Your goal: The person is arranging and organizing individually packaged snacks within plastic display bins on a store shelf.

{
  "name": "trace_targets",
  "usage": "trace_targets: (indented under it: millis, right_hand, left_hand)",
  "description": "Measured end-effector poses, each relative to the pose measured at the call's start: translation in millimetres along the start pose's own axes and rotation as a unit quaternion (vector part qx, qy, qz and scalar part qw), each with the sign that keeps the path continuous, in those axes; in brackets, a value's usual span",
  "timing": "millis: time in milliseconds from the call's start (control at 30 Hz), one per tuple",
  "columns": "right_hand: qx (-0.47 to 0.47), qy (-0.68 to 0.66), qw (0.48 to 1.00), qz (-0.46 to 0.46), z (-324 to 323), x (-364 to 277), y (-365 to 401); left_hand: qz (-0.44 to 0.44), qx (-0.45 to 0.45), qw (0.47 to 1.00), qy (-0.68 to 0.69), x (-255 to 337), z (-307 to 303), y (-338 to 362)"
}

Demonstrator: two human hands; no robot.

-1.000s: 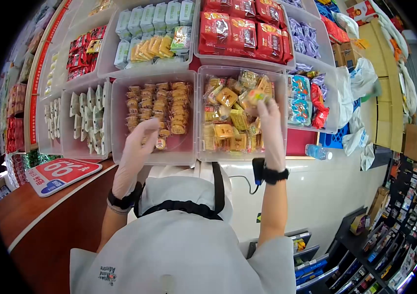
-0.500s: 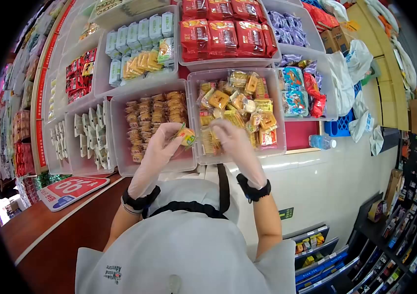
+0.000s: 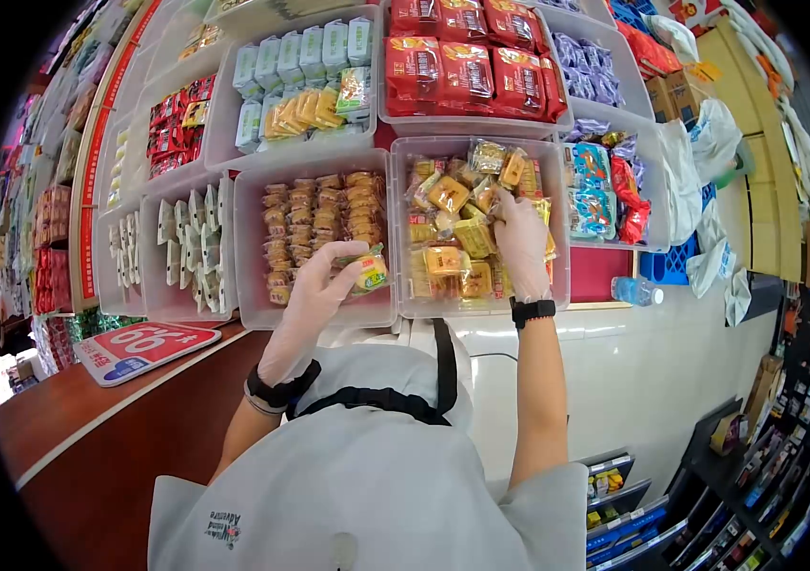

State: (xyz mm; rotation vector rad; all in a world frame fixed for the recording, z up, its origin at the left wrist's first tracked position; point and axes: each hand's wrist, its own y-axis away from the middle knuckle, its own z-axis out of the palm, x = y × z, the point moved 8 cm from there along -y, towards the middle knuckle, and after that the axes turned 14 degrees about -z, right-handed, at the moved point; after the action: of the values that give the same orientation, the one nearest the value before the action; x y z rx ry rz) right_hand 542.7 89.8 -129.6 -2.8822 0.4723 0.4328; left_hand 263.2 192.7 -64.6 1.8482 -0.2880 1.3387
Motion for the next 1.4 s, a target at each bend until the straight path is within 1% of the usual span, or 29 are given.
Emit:
trace_targets:
  millis: [67, 133, 167, 233, 267, 333, 367, 433, 467, 533, 567, 633, 667, 700, 733, 767, 800, 833, 867, 900, 933, 1000, 1067, 1100, 1167, 1200, 1267, 1300, 1400]
  right_hand:
    - [0.007, 0.011, 1.0, 0.001, -1, 1, -1]
    - [-0.038, 0.019, 0.998, 0.036, 11, 13, -2]
    - [-0.039, 0.018, 0.998, 0.035, 15, 14, -1]
    - [0.025, 0.006, 0.999, 0.025, 7, 10, -1]
    - [0.024, 0.006, 0.999, 0.025, 8, 10, 0]
    - [0.11, -0.102, 0.986, 0.067, -4, 6, 5]
    - [0.109, -0.103, 0.987, 0.065, -7, 0, 7]
    - [0.182, -0.247, 0.947, 0.094, -29, -17, 11]
    - [0.182, -0.248, 0.947, 0.093, -35, -26, 12]
    - [0.199, -0.338, 0.918, 0.054, -42, -45, 15]
    - [0.199, -0.337, 0.919, 0.054, -41, -48, 19]
    - [0.159, -0.434, 0.887, -0.011, -36, -65, 21]
    - [0.16, -0.433, 0.887, -0.011, -38, -68, 25]
    - [0.121, -0.445, 0.887, -0.002, -38, -75, 25]
    - [0.082, -0.457, 0.886, 0.006, -40, -86, 26]
    - [0.079, -0.568, 0.817, 0.053, -42, -97, 28]
    - [0.079, -0.569, 0.817, 0.053, -48, -104, 29]
    - [0.08, -0.587, 0.802, 0.072, -49, -108, 30]
    - [0.081, -0.606, 0.786, 0.091, -51, -114, 31]
    - [0.098, -0.636, 0.756, 0.121, -54, -123, 30]
    - [0.099, -0.637, 0.755, 0.12, -53, -124, 31]
    - [0.049, -0.636, 0.763, 0.108, -45, -131, 32]
    - [0.048, -0.636, 0.764, 0.101, -44, -137, 31]
    - [0.033, -0.614, 0.783, 0.099, -43, -139, 31]
    - [0.001, -0.569, 0.817, 0.094, -39, -143, 32]
    - [0.001, -0.569, 0.817, 0.093, -39, -144, 31]
    - [-0.026, -0.605, 0.782, 0.147, -30, -143, 33]
    - [-0.026, -0.606, 0.781, 0.146, -29, -143, 33]
    - [-0.032, -0.631, 0.763, 0.138, -25, -146, 33]
  left_hand:
    - [-0.013, -0.006, 1.0, 0.007, 1, -1, 3]
    - [-0.009, -0.002, 1.0, 0.002, 4, -3, 4]
    - [-0.005, -0.001, 1.0, -0.004, 4, -3, 6]
    - [-0.008, 0.001, 1.0, 0.007, 3, -3, 7]
    - [-0.009, 0.001, 1.0, 0.018, 2, -3, 7]
    - [-0.002, 0.008, 1.0, 0.011, 3, -5, 8]
    - [0.005, 0.013, 1.0, 0.003, 4, -6, 9]
    - [-0.004, 0.011, 1.0, 0.004, 4, -7, 11]
    - [-0.012, 0.007, 1.0, 0.004, 3, -7, 11]
    - [-0.01, 0.004, 1.0, 0.008, 0, -7, 11]
    - [-0.007, 0.001, 1.0, 0.012, 0, -6, 10]
    - [-0.013, -0.005, 1.0, 0.019, 2, -4, 11]
    - [-0.018, -0.01, 0.999, 0.026, 3, -2, 11]
    - [-0.018, -0.01, 0.999, 0.027, 3, -1, 10]
    - [-0.015, -0.014, 0.998, 0.056, 2, 0, 9]
    - [-0.012, -0.017, 0.996, 0.085, 2, 1, 8]
    - [-0.012, -0.017, 0.996, 0.085, 1, 2, 7]
    - [0.064, 0.009, 0.998, 0.003, 12, 2, 9]
    - [0.14, 0.034, 0.986, -0.079, 22, 4, 14]
    - [0.14, 0.035, 0.986, -0.08, 21, 5, 13]
    - [0.157, 0.044, 0.981, -0.103, 21, 6, 13]
    - [0.173, 0.053, 0.975, -0.127, 22, 7, 13]
    - [0.11, 0.012, 0.992, -0.066, 13, 8, 8]
    - [0.11, 0.013, 0.992, -0.066, 12, 8, 8]
    - [0.005, -0.013, 0.999, 0.046, -6, 6, 2]
    - [0.004, -0.012, 0.999, 0.046, -5, 6, 3]
    - [-0.024, -0.024, 0.995, 0.093, -4, 5, 5]
    - [-0.024, -0.024, 0.995, 0.093, -2, 4, 6]
    - [-0.056, -0.041, 0.987, 0.148, -6, 5, 8]
